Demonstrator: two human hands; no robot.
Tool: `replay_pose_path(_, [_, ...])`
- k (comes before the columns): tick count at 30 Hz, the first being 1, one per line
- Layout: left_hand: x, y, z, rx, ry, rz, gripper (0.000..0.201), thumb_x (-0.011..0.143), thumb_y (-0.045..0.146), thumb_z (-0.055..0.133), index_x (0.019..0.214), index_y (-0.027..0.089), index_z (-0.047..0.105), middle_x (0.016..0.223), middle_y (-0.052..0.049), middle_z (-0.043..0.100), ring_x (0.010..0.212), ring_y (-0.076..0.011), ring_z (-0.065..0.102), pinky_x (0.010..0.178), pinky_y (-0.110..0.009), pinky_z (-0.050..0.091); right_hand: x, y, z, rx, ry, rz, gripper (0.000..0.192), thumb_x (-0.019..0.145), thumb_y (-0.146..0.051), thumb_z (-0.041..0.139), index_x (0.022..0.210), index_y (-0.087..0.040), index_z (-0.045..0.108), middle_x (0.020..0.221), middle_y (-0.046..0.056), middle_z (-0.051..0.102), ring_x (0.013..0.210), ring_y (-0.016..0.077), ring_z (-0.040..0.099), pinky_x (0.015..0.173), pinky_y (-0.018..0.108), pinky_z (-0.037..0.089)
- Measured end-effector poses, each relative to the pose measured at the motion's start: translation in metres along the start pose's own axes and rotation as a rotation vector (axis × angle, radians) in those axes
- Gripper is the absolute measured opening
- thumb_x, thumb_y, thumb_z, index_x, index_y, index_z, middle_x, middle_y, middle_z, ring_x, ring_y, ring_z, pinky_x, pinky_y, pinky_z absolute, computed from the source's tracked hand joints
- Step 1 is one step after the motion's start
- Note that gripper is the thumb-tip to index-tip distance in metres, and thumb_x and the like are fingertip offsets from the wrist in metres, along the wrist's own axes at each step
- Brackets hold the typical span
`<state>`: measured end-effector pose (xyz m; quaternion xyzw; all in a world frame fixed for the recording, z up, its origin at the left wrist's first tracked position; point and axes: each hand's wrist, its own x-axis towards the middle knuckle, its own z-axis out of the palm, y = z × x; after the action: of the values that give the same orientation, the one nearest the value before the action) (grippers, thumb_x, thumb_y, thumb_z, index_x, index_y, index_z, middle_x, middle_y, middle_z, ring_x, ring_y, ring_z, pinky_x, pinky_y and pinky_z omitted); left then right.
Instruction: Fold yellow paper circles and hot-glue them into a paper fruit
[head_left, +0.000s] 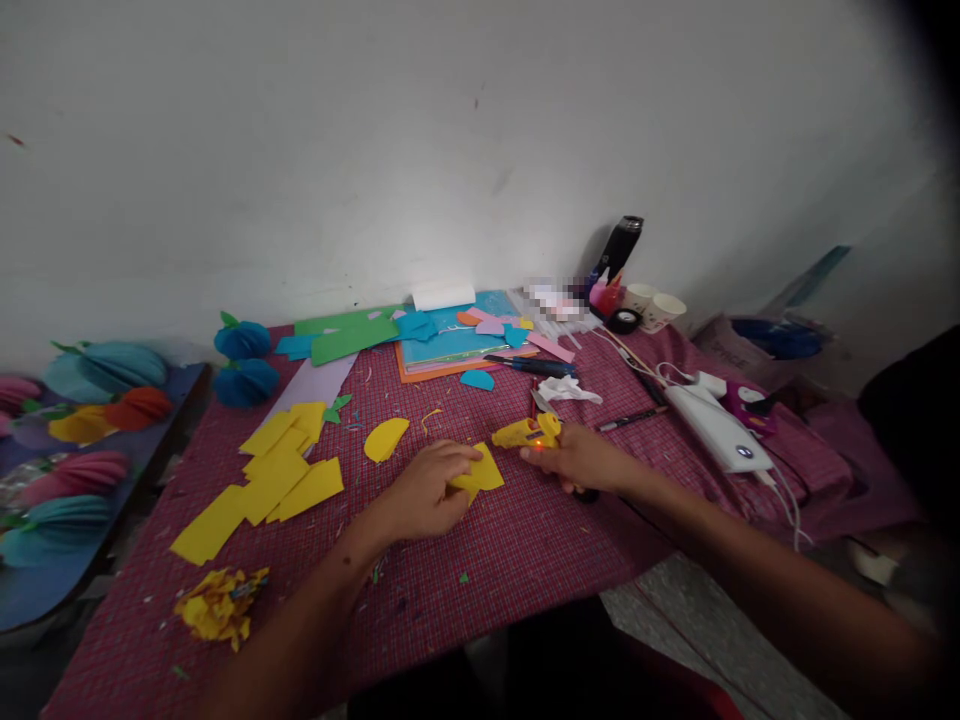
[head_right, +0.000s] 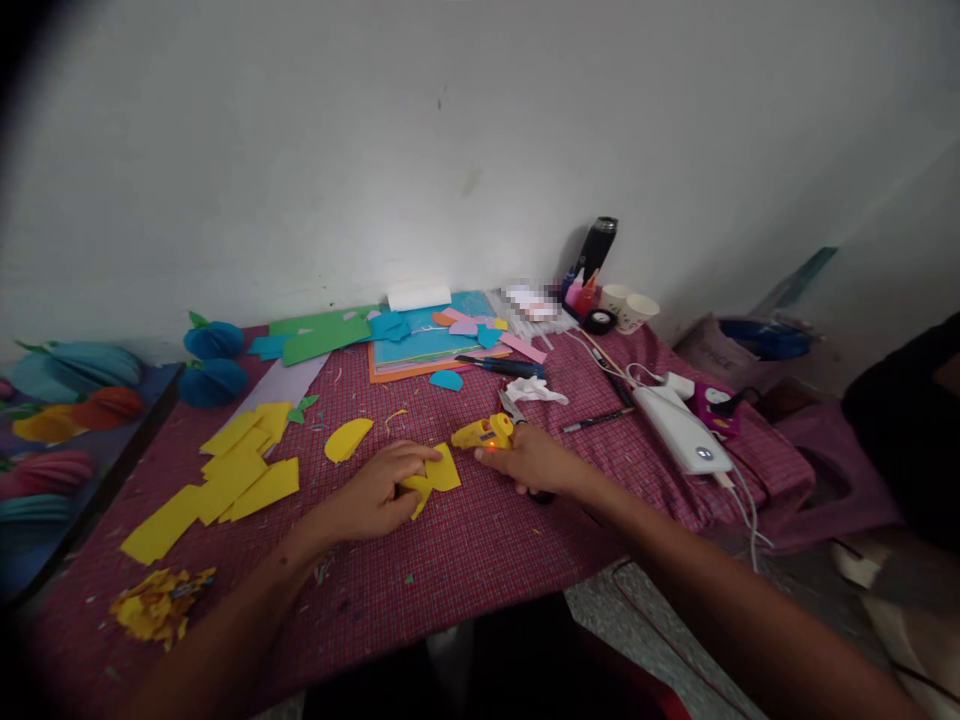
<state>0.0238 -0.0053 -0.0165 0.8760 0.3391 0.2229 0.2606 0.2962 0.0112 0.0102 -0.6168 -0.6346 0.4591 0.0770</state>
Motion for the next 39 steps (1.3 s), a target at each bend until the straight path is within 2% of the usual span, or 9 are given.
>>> replay_pose_path(7, [-0.0001,-0.0004,0.0002,0.007,0.005,0.003,0.015,0.079,0.012,0.056,0.089,0.021,0.061,0.127,-0.008,0.067,0.119,-0.0241,0.059,0.108,-0.047,0.042,0.0035,0.0064,0.001,-0.004,-0.003,-0.021,0.044,0.088,-0.061,0.058,0.089,-0.018,0.061,0.047,-0.004,0.054,0.035,0.0093,0.048,0.034,0.018,0.036])
replay_pose_path(14, [0.0004,0.0022,-0.0018,0.011,-0.004,-0.007,0.012,0.079,0.012,0.056,0.087,0.02,0.061,0.126,-0.009,0.067,0.119,-0.0243,0.06,0.108,-0.046,0.042,-0.0002,-0.0004,0.0006,-0.024,-0.005,-0.012,0.044,0.088,-0.062,0.058,0.083,-0.018,0.059,0.047,-0.003,0.052,0.034,0.0091,0.046,0.033,0.019,0.034])
replay_pose_path(20, [0.0002,0.0016,-0.0014,0.002,-0.003,-0.005,0.013,0.078,0.012,0.056,0.087,0.021,0.062,0.126,-0.008,0.067,0.119,-0.0248,0.06,0.108,-0.046,0.043,0.0022,0.0035,0.0003,-0.026,-0.012,-0.004,0.045,0.087,-0.065,0.057,0.085,-0.019,0.059,0.047,-0.004,0.053,0.034,0.0093,0.046,0.034,0.019,0.037])
replay_pose_path(26, [-0.0004,0.0002,0.0005,0.008,0.007,-0.006,0.026,0.078,0.011,0.056,0.1,0.021,0.064,0.128,-0.008,0.067,0.12,-0.0249,0.059,0.108,-0.045,0.043,0.0055,0.0088,0.0011,-0.012,-0.006,-0.031,0.043,0.088,-0.062,0.056,0.085,-0.019,0.058,0.053,-0.003,0.056,0.037,0.0092,0.05,0.034,0.019,0.038])
replay_pose_path(35, [0.0004,0.0019,-0.0008,0.021,0.006,-0.003,0.02,0.077,0.011,0.056,0.092,0.021,0.062,0.126,-0.008,0.068,0.119,-0.0244,0.059,0.107,-0.044,0.043,0.0037,0.0067,0.0006,-0.021,-0.015,-0.038,0.042,0.09,-0.059,0.055,0.083,-0.018,0.058,0.05,-0.004,0.053,0.035,0.0086,0.048,0.032,0.018,0.037])
replay_pose_path(39, [0.0006,0.0031,-0.0013,0.019,0.012,0.002,0.015,0.076,0.01,0.056,0.087,0.02,0.06,0.126,-0.008,0.068,0.119,-0.0242,0.059,0.107,-0.044,0.044,0.0029,0.0055,0.0003,-0.003,-0.009,-0.056,0.039,0.09,-0.057,0.056,0.088,-0.018,0.06,0.05,-0.004,0.053,0.035,0.0092,0.049,0.032,0.018,0.036])
